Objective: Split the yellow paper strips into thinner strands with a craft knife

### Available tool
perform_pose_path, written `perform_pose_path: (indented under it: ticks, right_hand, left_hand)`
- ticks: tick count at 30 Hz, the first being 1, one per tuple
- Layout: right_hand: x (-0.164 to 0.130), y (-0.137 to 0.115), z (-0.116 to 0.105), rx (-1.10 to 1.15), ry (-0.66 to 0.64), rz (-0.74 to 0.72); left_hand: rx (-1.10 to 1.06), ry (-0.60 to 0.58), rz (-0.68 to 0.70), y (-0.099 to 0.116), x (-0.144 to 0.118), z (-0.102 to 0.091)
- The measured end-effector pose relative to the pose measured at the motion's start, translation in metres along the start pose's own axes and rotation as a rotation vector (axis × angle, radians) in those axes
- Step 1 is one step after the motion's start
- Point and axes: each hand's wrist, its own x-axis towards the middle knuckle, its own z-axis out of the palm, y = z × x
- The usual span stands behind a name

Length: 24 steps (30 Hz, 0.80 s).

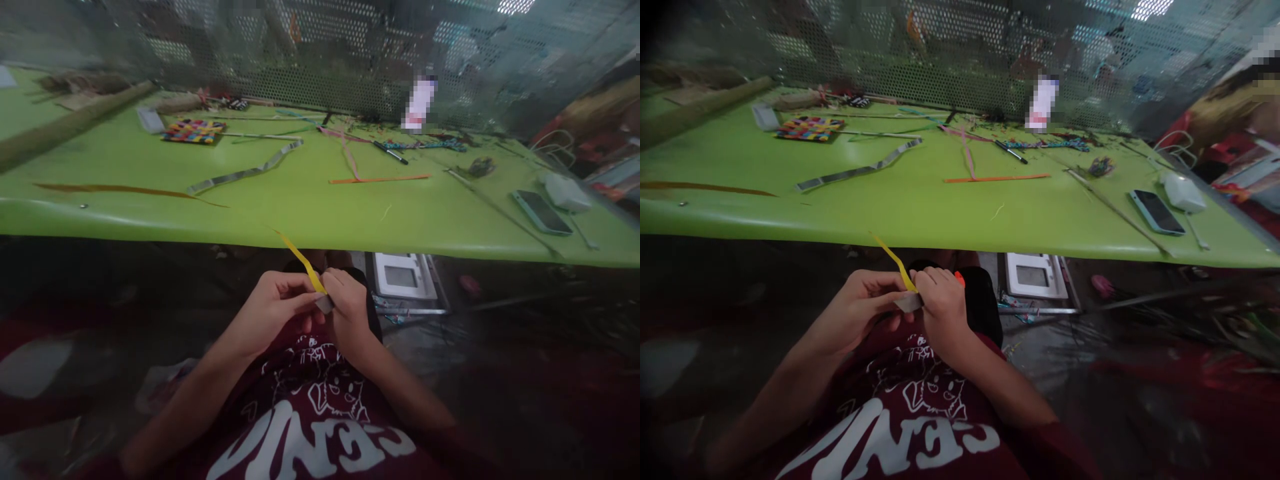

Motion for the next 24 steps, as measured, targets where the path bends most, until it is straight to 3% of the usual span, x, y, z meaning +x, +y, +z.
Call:
perform_pose_path:
  ticks: [16,21,24]
  right_hand:
    - [0.001,0.001,0.003,0.047,0.045,-0.004]
    - [0.001,0.011,-0.008,0.360,0.064,0.093]
    - [0.003,0.015,-0.025,0.515,-0.042,0.182]
  left_hand:
    - [0.047,-0.004,0.013,0.000,0.000,0.000]
    - [0.015,0.020,-0.051,0.000,-0.001,-0.001]
    - [0.039,0.022,-0.051,-0.001,-0.002,-0.001]
